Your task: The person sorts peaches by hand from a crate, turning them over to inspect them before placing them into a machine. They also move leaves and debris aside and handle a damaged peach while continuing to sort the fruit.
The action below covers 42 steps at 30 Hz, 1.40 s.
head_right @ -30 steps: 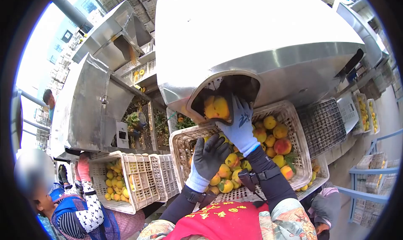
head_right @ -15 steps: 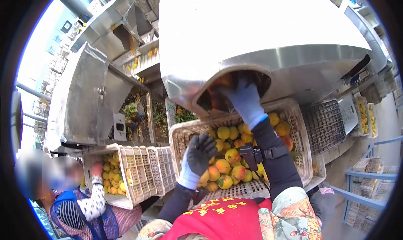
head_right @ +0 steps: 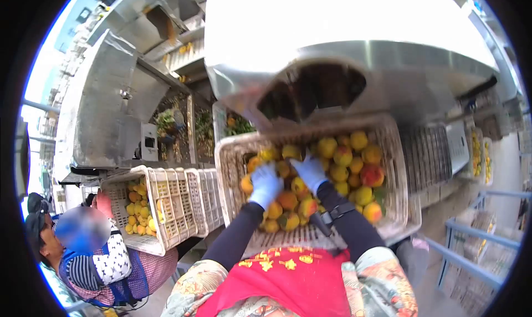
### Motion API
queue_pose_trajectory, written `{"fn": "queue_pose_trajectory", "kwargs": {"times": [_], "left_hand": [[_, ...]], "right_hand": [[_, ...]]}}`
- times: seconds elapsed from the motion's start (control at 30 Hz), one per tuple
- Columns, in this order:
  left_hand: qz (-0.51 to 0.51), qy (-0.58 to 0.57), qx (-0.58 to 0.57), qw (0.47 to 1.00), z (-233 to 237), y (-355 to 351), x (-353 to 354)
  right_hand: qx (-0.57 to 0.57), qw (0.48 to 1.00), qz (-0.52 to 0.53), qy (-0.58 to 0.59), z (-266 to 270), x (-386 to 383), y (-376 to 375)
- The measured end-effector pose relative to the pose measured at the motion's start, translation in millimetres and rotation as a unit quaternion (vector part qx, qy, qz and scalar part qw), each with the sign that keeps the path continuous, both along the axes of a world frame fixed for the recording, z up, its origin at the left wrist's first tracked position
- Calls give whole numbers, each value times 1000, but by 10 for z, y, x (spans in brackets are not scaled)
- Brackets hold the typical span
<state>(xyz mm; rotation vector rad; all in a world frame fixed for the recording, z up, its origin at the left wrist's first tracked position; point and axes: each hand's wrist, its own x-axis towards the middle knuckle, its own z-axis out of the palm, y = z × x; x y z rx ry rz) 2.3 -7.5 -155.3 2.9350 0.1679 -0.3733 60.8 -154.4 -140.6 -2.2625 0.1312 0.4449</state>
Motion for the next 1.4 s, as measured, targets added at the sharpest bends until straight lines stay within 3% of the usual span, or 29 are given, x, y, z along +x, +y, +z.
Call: {"fn": "queue_pose_trajectory", "kwargs": {"times": [0.07,0.1,0.17,0.27,0.3,0.37,0.43,0.5,0.53,0.6,0.63,0.67,0.7,0.73,0.77,0.8,0.83,0.87,0.9,0.93,0.97,1.0,1.03,1.07,1.13,1.2,1.27,1.33,1.4], "left_hand": [[-184,63,84,977,-210,-66,80],[-182,23,102,978,-314,-143,94],[-162,-19,126,979,-581,-247,207],[-128,55,105,985,-834,-333,320],[-149,8,110,983,-782,-290,315],[-194,-83,121,970,-706,-221,267],[-200,-34,114,973,-687,-216,371],[-237,66,184,952,-753,-346,485],[-237,63,183,952,-869,-366,543],[-169,68,98,978,-1042,-395,612],[-176,66,97,977,-924,-373,637],[-178,87,85,976,-824,-309,645],[-185,111,75,974,-632,-206,610],[-224,103,21,969,-225,7,569],[-98,149,-81,981,512,100,566],[5,153,-190,970,618,188,540],[124,108,-508,845,474,246,428],[193,206,-741,609,582,296,364],[250,233,-822,456,364,221,351],[245,143,-899,333,845,51,205],[212,148,-925,279,1089,-20,161],[183,150,-946,222,1197,-38,99],[131,172,-969,116,1117,-15,74],[131,171,-969,119,1075,-9,42],[165,102,-957,215,1346,-71,27],[164,103,-960,201,1319,0,-7],[168,80,-948,260,1283,42,-44],[166,70,-948,263,1273,43,-43],[156,101,-962,198,1206,85,22]], "right_hand": [[63,996,-41,45,-1025,183,139],[13,999,-20,-24,-1043,278,244],[-93,993,69,-13,-1614,468,300],[-122,991,16,53,-744,507,356],[-50,997,-16,-53,-866,402,273],[23,995,-20,-93,-771,302,93],[97,987,-27,-126,-784,185,-229],[298,953,56,-2,-926,137,-687],[296,954,56,-4,-702,83,-720],[324,944,-30,52,75,-138,-759],[401,911,-57,84,-99,-138,-904],[401,910,-68,83,-241,-219,-1122],[242,965,62,-77,198,-260,-1066],[61,954,186,-228,542,-235,-970],[284,946,49,-151,697,-209,-839],[484,866,-98,-74,821,-229,-738],[441,885,-94,-116,928,-242,-711],[396,901,-85,-157,1016,-229,-687],[360,908,-53,-208,1086,-219,-644],[325,910,-15,-258,1152,-192,-569],[328,908,-19,-260,1257,-202,-494],[170,923,47,-342,1381,-248,-421],[5,904,113,-411,1462,-297,-358],[9,904,112,-412,1498,-343,-310],[71,920,90,-375,1532,-453,-270],[160,919,54,-356,1535,-466,-245],[253,921,21,-294,1635,-498,-190],[325,924,14,-200,1717,-466,-198],[392,914,10,-102,1793,-409,-225]]}}
